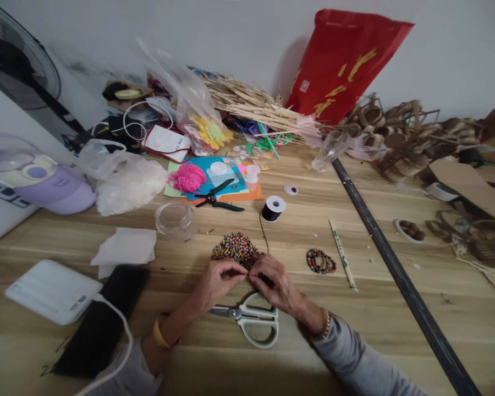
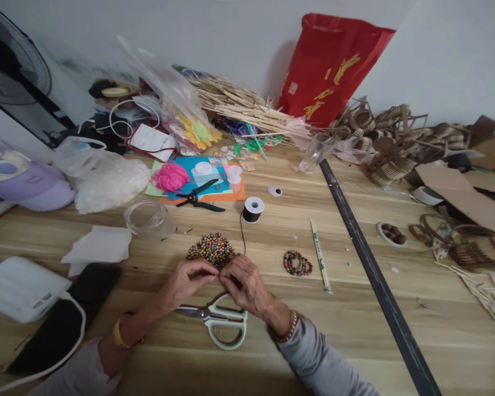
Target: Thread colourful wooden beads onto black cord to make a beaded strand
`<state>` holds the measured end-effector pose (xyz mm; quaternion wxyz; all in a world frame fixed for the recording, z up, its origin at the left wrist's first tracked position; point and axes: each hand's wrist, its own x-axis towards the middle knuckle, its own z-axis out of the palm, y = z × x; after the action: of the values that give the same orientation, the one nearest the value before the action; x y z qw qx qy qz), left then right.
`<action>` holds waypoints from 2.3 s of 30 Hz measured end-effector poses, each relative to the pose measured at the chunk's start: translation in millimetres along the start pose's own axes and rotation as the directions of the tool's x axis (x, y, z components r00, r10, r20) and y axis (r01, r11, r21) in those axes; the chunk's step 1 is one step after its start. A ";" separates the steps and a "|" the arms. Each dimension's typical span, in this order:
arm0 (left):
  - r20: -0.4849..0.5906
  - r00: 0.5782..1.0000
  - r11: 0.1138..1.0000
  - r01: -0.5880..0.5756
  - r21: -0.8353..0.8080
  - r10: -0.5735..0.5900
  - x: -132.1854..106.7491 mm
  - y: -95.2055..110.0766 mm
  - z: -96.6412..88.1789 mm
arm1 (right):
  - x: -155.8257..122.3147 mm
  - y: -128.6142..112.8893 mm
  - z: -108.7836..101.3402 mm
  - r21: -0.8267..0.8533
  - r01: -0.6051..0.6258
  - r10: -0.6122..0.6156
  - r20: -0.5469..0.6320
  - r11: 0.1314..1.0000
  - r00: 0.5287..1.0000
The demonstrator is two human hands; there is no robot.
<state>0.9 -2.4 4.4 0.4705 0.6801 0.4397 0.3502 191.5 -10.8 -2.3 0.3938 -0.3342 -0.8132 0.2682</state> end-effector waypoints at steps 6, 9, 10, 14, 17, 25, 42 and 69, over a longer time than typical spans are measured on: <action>0.000 0.998 0.997 0.055 -0.045 -0.055 -1.0 -1.7 1.8 | 1.4 -2.7 -0.8 0.002 0.000 0.000 -0.002 1.000 1.000; -0.012 0.996 0.993 0.084 -0.082 -0.085 -1.3 -2.5 2.5 | 1.3 -2.6 -0.5 0.004 -0.004 0.004 0.000 1.000 1.000; -0.015 0.996 0.992 0.089 -0.089 -0.091 -1.2 -2.5 2.6 | 1.2 -2.3 -0.4 0.004 -0.004 0.004 0.001 1.000 1.000; -0.012 0.995 0.991 0.098 -0.089 -0.100 -0.6 -1.9 2.1 | 0.9 -1.2 -0.2 0.001 0.004 -0.004 0.004 1.000 1.000; -0.004 0.996 0.993 0.093 -0.078 -0.093 -0.3 -1.2 1.5 | 0.7 -1.2 -0.1 0.002 -0.002 0.002 0.005 1.000 1.000; -0.004 0.997 0.994 0.078 -0.071 -0.078 -0.9 0.1 1.8 | 0.5 -1.5 -0.3 -0.004 -0.007 0.007 0.008 1.000 1.000; -0.015 0.999 0.997 0.049 -0.054 -0.050 -2.0 -6.6 4.5 | 0.7 -2.0 -0.3 0.007 0.019 -0.019 0.019 1.000 1.000; 0.025 1.000 1.000 0.015 0.018 -0.015 -0.3 1.8 0.5 | -0.2 -2.5 1.0 0.004 0.024 -0.024 0.065 1.000 0.998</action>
<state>1.7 -3.1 6.0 0.4726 0.6851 0.4421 0.3343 189.9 -12.6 -1.2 0.3710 -0.3147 -0.8291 0.2756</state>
